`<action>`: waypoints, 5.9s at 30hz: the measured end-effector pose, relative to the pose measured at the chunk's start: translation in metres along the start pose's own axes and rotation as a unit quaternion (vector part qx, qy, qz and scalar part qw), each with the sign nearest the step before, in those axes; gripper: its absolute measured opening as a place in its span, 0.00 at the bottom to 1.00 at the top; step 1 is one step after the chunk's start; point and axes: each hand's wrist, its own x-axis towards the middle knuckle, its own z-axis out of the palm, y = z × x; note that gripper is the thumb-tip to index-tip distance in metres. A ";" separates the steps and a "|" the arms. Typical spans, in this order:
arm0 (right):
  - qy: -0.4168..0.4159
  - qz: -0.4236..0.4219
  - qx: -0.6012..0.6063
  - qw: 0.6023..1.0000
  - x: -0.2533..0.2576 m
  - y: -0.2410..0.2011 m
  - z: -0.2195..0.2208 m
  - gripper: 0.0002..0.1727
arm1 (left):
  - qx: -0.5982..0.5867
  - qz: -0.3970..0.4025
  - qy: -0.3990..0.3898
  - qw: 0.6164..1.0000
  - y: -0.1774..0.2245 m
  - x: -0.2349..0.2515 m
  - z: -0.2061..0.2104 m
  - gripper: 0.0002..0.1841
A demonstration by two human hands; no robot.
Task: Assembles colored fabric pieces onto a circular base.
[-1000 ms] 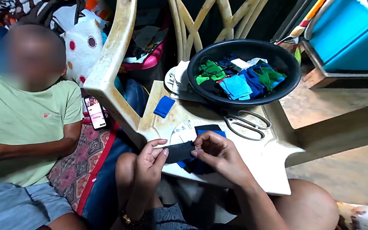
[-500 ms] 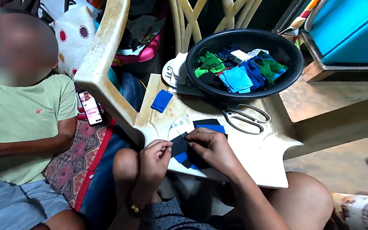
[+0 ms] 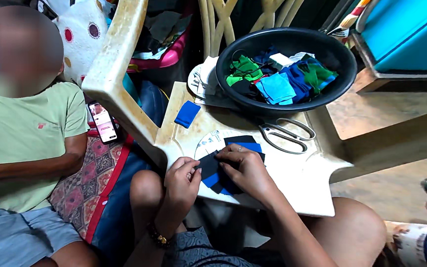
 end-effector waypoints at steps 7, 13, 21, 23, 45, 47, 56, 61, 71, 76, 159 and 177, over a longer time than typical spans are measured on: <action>0.000 -0.002 -0.001 1.000 0.000 0.001 0.000 0.11 | -0.009 -0.011 0.006 1.000 0.000 0.001 -0.003 0.10; 0.001 -0.005 0.000 1.000 0.000 0.003 0.000 0.11 | -0.027 -0.021 0.061 0.998 -0.014 0.001 -0.007 0.09; 0.005 -0.009 -0.006 1.000 -0.001 0.003 0.000 0.11 | 0.033 0.076 0.059 0.995 -0.020 -0.001 -0.004 0.10; 0.005 -0.011 -0.008 1.000 -0.001 0.002 0.000 0.11 | 0.042 0.109 0.034 0.993 -0.022 0.000 -0.003 0.10; 0.063 -0.120 -0.047 0.990 -0.008 -0.011 0.017 0.09 | 0.073 0.152 -0.035 0.985 -0.025 -0.001 -0.002 0.11; 0.022 -0.103 -0.038 0.994 -0.008 -0.011 0.020 0.08 | 0.067 0.145 -0.044 0.986 -0.024 0.000 -0.004 0.10; -0.008 -0.067 -0.014 0.998 -0.007 -0.012 0.017 0.13 | 0.008 -0.052 -0.208 0.977 0.002 0.084 -0.004 0.18; -0.012 -0.061 -0.002 0.998 -0.008 -0.013 0.016 0.13 | 0.032 -0.106 -0.291 0.950 0.006 0.127 0.018 0.18; -0.054 -0.068 0.044 0.995 -0.006 -0.012 -0.004 0.14 | 0.033 -0.125 -0.315 0.940 0.008 0.137 0.016 0.16; 0.030 -0.103 0.044 0.993 -0.009 0.014 -0.037 0.13 | 0.054 -0.161 -0.242 0.955 0.007 0.120 0.002 0.14; 0.080 -0.102 -0.087 0.988 0.001 0.023 -0.007 0.10 | 0.017 0.195 -0.114 0.974 -0.024 0.056 0.020 0.09; 0.131 -0.114 -0.199 0.965 0.009 0.022 0.013 0.08 | 0.017 0.193 -0.111 0.975 -0.026 0.056 0.021 0.09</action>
